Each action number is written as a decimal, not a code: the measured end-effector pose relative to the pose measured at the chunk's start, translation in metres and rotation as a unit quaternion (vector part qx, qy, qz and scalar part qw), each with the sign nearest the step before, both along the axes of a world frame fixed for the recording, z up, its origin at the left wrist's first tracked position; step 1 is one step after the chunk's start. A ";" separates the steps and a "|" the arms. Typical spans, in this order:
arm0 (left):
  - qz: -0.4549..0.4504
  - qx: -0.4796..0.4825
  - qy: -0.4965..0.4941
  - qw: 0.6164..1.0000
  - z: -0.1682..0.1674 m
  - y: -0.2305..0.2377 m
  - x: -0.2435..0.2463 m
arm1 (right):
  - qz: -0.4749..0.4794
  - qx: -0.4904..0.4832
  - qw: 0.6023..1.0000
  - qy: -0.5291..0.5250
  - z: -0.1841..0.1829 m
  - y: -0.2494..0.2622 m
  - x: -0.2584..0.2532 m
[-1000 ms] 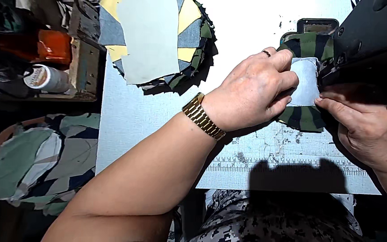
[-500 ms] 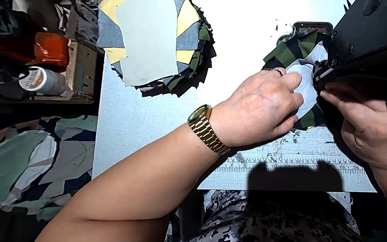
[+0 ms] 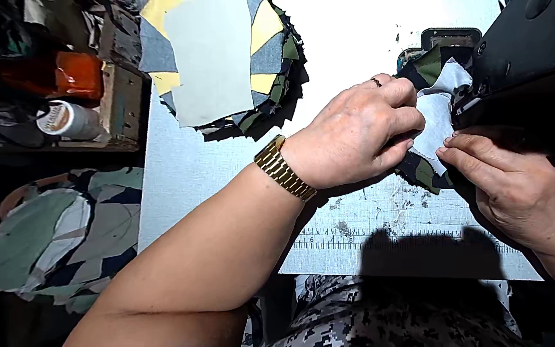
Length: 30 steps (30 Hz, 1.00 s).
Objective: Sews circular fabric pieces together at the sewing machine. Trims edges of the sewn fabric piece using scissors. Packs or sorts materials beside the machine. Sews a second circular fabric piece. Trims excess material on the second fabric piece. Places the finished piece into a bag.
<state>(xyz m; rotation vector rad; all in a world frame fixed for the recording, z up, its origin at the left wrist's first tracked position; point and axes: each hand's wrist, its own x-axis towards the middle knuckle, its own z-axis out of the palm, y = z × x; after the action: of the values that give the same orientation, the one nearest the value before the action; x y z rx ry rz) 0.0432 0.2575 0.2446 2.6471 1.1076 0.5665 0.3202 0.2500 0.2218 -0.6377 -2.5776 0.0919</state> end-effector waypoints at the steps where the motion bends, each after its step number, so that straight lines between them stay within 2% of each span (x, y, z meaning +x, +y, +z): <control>1: -0.004 0.000 0.004 1.000 0.001 -0.001 0.001 | -0.003 -0.001 1.000 0.002 0.000 0.000 0.001; 12: -0.032 0.006 0.024 0.999 0.004 -0.015 0.013 | -0.058 -0.001 0.998 0.018 0.000 0.007 0.012; 15: -0.029 0.019 0.042 0.999 0.004 -0.023 0.026 | -0.065 0.029 0.997 0.026 0.003 0.011 0.013; 19: -0.020 0.029 0.043 0.998 0.002 -0.026 0.033 | -0.037 0.028 0.997 0.064 0.002 0.001 0.007; 24: -0.027 0.048 -0.019 0.998 -0.002 -0.013 0.018 | 0.001 -0.011 1.000 0.009 -0.003 -0.003 -0.004; 30: 0.005 0.039 0.012 0.999 -0.006 0.002 0.005 | 0.010 0.007 1.000 -0.015 -0.003 0.000 -0.002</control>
<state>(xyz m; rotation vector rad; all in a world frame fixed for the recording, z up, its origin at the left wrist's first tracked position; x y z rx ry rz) 0.0479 0.2592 0.2385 2.7231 1.1286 0.5928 0.3181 0.2497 0.2184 -0.6125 -2.6122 0.0713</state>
